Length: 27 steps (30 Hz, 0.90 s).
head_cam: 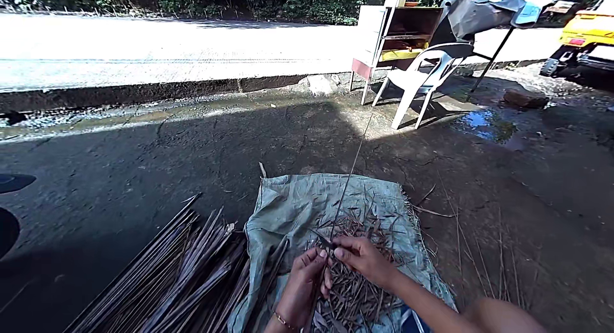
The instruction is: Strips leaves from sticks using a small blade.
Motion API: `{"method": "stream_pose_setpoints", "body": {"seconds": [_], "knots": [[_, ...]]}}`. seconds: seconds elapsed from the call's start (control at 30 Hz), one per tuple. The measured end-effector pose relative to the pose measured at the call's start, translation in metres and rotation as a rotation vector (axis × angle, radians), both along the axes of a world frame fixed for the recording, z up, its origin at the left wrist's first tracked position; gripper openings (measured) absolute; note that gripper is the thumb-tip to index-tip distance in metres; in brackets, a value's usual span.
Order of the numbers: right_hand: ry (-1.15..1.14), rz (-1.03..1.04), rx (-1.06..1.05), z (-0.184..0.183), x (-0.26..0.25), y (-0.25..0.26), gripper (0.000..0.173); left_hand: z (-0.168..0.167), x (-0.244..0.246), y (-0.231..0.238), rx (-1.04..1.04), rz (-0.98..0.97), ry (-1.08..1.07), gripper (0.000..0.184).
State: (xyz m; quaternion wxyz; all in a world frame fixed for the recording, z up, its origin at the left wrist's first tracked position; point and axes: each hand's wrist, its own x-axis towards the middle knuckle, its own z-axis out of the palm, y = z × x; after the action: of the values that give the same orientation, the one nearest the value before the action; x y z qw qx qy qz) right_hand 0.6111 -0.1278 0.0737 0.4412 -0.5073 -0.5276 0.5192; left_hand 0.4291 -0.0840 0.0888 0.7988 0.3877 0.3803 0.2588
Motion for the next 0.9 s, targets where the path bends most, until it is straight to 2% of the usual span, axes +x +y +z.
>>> {"method": "stream_pose_setpoints", "body": {"seconds": [0.37,0.53,0.67,0.9], "knots": [[-0.24,-0.043,0.067,-0.007,0.017,0.005,0.039,-0.007,0.009,0.0,0.144,-0.012,0.115,0.025],[-0.308,-0.175,0.079,-0.009,0.027,0.013,0.039,-0.002,0.011,-0.003,0.164,-0.035,0.167,0.024],[-0.292,-0.284,0.05,-0.006,0.049,0.022,0.038,-0.004,0.01,-0.006,0.192,-0.073,0.16,0.023],[-0.072,-0.571,0.078,0.002,0.09,0.029,0.034,-0.006,0.001,-0.015,0.21,-0.129,0.117,0.024]]}}
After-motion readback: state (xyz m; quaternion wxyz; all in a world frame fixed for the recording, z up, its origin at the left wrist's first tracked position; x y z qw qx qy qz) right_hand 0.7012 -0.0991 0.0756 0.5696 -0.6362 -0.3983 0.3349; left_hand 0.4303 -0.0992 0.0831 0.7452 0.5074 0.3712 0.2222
